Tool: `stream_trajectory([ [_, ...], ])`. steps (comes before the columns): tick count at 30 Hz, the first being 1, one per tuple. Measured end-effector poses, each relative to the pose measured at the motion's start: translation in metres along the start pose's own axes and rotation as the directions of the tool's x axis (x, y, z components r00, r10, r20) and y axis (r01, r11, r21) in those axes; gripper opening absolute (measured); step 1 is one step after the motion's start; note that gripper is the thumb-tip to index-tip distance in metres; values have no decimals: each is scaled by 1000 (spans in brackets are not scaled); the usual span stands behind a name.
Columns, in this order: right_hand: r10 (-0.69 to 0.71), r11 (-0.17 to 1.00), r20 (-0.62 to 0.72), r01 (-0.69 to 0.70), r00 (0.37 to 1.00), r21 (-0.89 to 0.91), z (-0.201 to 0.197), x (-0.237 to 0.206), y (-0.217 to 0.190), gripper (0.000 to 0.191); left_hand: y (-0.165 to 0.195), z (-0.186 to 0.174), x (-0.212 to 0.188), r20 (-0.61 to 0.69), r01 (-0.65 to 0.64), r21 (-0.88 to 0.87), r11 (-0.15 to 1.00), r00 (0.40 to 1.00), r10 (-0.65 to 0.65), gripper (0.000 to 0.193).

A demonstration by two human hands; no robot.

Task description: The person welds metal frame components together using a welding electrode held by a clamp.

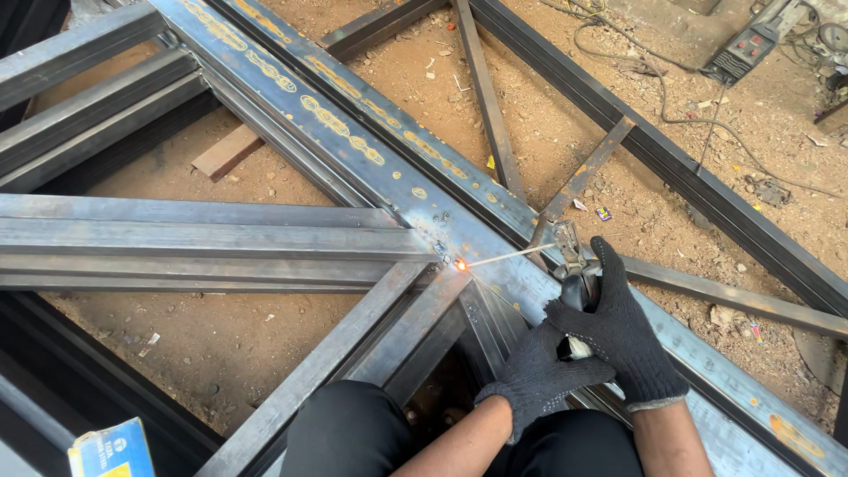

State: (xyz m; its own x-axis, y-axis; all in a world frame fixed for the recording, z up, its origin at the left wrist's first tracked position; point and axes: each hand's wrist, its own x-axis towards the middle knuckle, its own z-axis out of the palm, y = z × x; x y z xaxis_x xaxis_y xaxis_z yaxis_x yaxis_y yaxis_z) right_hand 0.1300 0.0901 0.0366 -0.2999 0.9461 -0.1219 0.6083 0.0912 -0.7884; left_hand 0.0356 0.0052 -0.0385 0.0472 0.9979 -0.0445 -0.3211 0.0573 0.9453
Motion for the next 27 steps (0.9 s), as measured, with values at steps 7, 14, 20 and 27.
stream_trajectory([
  [7,46,998,14,-46,999,-40,2,5,4,122,12,-4,-2,30,137,156,978,989,-143,62],
  [14,-86,996,-4,86,996,-11,0,3,4,119,17,-6,-7,14,-77,167,983,997,75,67],
  [20,34,997,-6,-33,999,75,1,-1,-1,118,10,-4,-3,-12,-91,88,992,996,92,77],
  [27,-786,265,267,693,558,-670,-2,7,22,83,10,-1,-4,204,349,-872,344,896,-394,80],
])
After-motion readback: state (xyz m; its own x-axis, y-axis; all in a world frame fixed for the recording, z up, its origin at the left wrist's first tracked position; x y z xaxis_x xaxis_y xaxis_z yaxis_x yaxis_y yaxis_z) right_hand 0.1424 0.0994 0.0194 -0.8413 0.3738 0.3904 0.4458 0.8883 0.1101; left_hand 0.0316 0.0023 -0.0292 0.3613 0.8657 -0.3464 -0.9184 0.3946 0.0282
